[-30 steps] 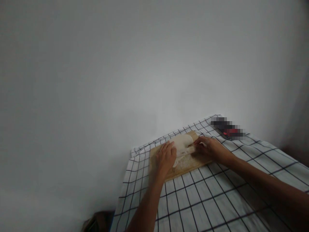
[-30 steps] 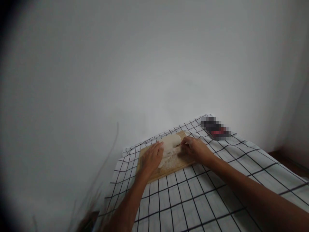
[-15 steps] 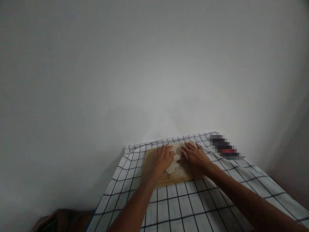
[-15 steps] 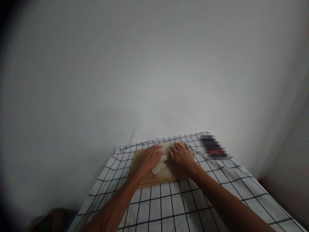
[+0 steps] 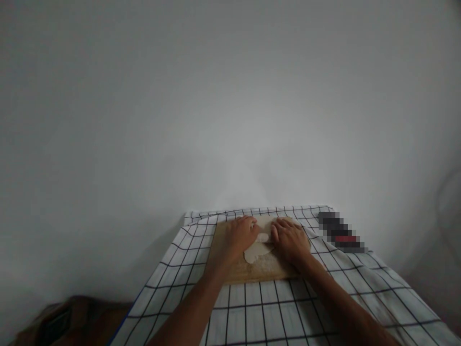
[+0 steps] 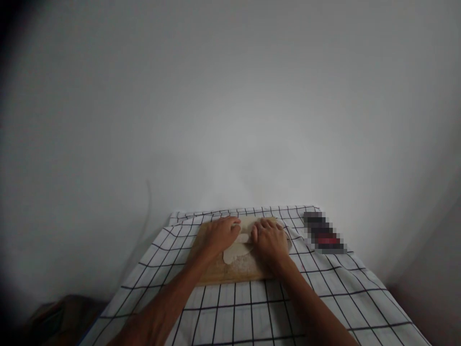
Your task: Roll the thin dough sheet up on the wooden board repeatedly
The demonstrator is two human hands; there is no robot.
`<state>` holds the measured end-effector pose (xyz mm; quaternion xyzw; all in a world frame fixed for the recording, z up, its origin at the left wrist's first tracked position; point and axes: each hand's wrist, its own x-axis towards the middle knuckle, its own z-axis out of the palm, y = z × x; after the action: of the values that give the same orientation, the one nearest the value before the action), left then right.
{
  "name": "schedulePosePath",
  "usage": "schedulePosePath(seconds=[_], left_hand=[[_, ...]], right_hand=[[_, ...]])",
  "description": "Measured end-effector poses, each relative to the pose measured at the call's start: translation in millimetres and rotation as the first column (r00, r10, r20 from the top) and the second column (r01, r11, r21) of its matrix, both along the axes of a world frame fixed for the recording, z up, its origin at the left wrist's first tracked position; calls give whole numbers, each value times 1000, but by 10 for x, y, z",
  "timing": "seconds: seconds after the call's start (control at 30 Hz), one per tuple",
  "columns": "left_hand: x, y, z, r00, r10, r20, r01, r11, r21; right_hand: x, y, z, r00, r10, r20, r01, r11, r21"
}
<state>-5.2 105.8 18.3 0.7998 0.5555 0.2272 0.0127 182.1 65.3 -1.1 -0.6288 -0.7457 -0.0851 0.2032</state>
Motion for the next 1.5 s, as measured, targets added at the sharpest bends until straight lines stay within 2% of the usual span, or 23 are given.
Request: schedulePosePath(seconds=[0.13,0.27,0.47,0.57,0.67,0.8,0.93,1.03,1.17,1.23,1.37,1.5], left_hand=[[-172,-249,-81,988,-144,51,139,986,89],[-367,-305,-117,964,-248,99,240,967,87],[-502,-388,-180,948,-276,156,267,961,79],[-520,-503,-185,941,-291,172,279,956,94],[-548,-572,-158,927,-312,208,309,950,46],[-630,-545,-128,902,-329,281,336,942,23],[-721,-489,-105,905,-270,329,265,962,63],[-747,-483,-72,917,-229,326,218,973,73],[-734,-513,-34,937,-222,271,216,975,49],[-731,-529,-29,937,-250,243,250,968,30],[-756,-544,-26,908,-381,176,389,921,-12],[-833,-522,21,913,-380,146,386,923,-12]], right_hand=[[-12,-138,-2,999,26,-22,-25,999,22],[11,-171,12,996,82,-46,-82,997,1],[39,-288,-85,989,131,-63,-130,991,9],[64,-383,-131,978,161,-132,-156,987,45],[149,-428,-144,948,226,-223,-228,974,21],[329,-406,-158,920,300,-251,-309,951,5],[435,-391,-139,901,313,-299,-328,945,1],[423,-427,-68,873,325,-364,-352,936,-8],[363,-501,29,838,363,-408,-407,913,-24],[349,-529,56,839,373,-395,-420,907,-35],[367,-550,75,865,341,-369,-395,915,-79],[393,-525,52,870,320,-374,-380,920,-97]])
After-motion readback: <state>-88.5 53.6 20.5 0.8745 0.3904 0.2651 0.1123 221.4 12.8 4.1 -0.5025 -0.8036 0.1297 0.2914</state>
